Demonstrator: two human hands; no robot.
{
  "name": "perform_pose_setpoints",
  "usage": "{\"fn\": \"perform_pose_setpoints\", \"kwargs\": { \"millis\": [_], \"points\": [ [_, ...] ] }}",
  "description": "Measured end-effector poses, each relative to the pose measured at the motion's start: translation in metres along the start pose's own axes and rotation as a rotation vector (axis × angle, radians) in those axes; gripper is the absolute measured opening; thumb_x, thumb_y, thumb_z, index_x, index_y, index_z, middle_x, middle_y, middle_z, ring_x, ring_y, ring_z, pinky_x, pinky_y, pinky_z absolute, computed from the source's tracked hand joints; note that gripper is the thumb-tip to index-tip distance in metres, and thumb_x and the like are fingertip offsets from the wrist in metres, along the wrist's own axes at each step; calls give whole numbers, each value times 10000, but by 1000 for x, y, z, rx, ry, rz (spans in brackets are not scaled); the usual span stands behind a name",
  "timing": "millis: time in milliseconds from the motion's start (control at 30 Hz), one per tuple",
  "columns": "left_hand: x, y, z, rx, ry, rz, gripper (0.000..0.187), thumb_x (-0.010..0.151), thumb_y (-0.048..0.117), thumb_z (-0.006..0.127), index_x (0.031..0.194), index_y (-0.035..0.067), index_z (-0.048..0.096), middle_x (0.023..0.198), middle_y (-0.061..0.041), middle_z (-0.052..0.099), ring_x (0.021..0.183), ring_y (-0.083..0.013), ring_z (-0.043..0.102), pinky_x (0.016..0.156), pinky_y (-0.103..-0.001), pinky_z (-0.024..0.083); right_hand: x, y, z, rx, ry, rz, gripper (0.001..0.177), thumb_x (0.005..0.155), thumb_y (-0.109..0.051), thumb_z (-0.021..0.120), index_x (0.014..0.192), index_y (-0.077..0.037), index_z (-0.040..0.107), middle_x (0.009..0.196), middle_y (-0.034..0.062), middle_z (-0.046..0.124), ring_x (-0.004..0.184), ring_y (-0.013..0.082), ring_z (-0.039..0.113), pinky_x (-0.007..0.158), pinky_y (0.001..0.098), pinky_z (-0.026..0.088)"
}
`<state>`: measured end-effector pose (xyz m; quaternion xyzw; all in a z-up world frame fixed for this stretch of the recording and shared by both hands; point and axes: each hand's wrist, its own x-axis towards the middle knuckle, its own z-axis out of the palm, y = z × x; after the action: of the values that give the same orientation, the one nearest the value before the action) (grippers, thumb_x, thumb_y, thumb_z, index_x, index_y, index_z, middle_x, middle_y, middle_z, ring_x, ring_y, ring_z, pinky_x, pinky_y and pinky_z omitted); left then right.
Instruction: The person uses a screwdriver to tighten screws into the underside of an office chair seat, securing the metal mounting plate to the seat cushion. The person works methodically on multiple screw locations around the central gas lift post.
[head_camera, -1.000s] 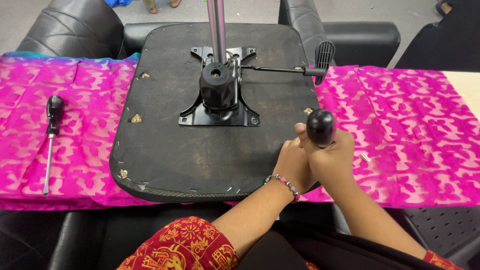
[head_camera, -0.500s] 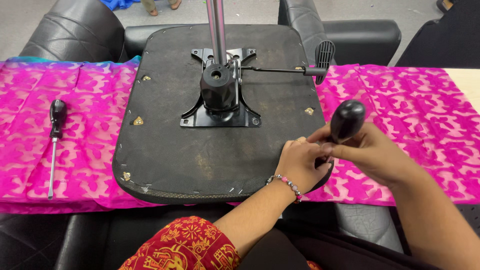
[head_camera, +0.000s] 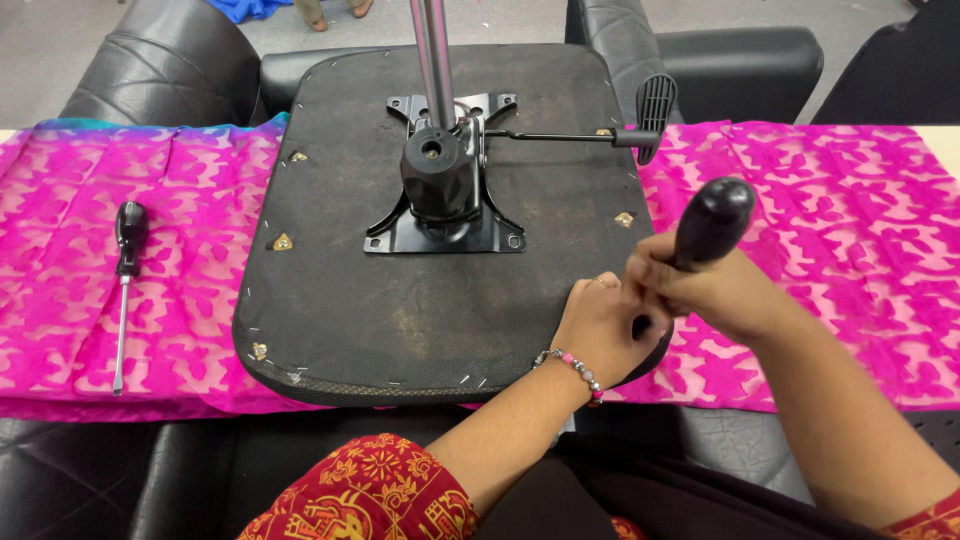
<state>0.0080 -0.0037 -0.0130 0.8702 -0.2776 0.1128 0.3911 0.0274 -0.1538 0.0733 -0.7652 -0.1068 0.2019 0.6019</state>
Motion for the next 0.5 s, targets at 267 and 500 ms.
{"fn": "perform_pose_setpoints", "kwargs": {
  "millis": [267,500],
  "points": [
    [0,5,-8,-69,6,-27,87,770,158,780,810,121,713,751,4,694,840,-234,632,883,-398,480,1,12,62,-94,882,-314,321,1047,-186,660,773,-20,668,568,-35,533,498,46,462,485,244,357],
    [0,6,-9,-145,43,-1,130,759,169,802,881,169,757,761,51,725,794,-213,626,900,-389,473,-9,7,64,-40,913,-263,271,1045,-208,703,867,-3,683,675,-26,524,610,62,454,564,265,341]
  ]
}}
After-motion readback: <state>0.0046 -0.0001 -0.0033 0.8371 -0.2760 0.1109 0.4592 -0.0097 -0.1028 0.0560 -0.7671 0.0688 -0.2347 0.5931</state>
